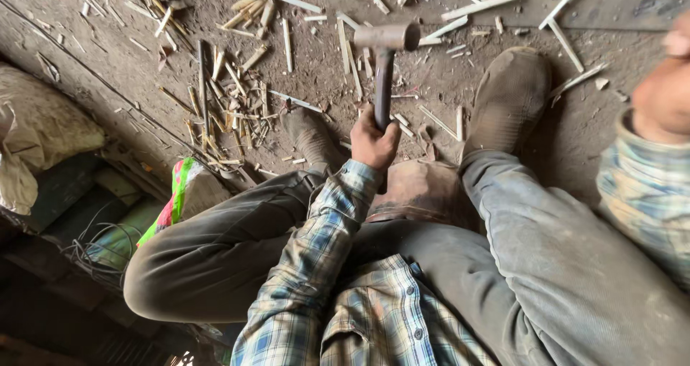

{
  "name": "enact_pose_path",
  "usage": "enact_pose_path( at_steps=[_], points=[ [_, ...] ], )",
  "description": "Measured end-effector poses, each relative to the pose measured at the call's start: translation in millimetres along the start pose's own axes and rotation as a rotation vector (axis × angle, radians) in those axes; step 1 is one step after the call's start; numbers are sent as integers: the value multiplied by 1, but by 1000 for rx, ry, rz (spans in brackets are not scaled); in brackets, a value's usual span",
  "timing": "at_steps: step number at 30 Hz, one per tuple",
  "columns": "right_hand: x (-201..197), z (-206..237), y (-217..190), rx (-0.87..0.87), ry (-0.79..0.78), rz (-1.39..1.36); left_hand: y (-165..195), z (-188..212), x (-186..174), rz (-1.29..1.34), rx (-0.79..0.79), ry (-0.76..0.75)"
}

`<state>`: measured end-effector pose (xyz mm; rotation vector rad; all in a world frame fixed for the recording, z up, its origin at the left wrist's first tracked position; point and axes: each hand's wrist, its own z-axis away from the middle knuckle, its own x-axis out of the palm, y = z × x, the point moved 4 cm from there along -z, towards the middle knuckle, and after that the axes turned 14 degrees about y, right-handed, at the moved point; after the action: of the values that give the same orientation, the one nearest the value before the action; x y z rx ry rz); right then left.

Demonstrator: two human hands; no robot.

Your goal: The person sits on the floor and strips insulation from copper wires by hand, placing the stripped copper into a bowl. The person also uses a hammer to strike a metal component on the floor.

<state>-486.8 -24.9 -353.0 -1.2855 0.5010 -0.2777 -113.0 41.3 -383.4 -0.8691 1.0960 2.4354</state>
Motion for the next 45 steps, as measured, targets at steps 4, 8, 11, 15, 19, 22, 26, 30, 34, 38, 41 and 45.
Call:
enact_pose_path(
  at_steps=[4,8,11,15,19,22,26,30,34,38,41,45],
  points=[
    [-28,20,-11,-31,0,63,30,7,36,517,-253,-251],
    [-46,37,-20,-39,-4,112,66,27,73,522,-277,-419],
    [-47,42,-23,-41,-26,133,92,48,99,436,-129,-443],
    [-42,41,-25,-43,-78,162,141,79,148,23,275,-495],
    [-37,41,-26,-43,-119,192,185,116,220,-201,497,-813],
    [-30,38,-24,-41,-138,209,185,134,250,-367,751,-796],
    [-26,30,-22,-48,-159,225,141,103,249,-399,772,-833],
    [-32,34,-23,-56,-169,242,70,17,160,-280,319,-542],
    [-39,42,-23,-82,-174,266,6,-68,47,703,-177,20],
    [-42,49,-27,-106,-176,282,-2,-80,27,154,283,79],
    [-41,51,-29,-114,-177,308,6,-71,54,-326,550,51],
    [-33,49,-30,-130,-210,339,4,-68,87,-496,554,-10]
  ],
)
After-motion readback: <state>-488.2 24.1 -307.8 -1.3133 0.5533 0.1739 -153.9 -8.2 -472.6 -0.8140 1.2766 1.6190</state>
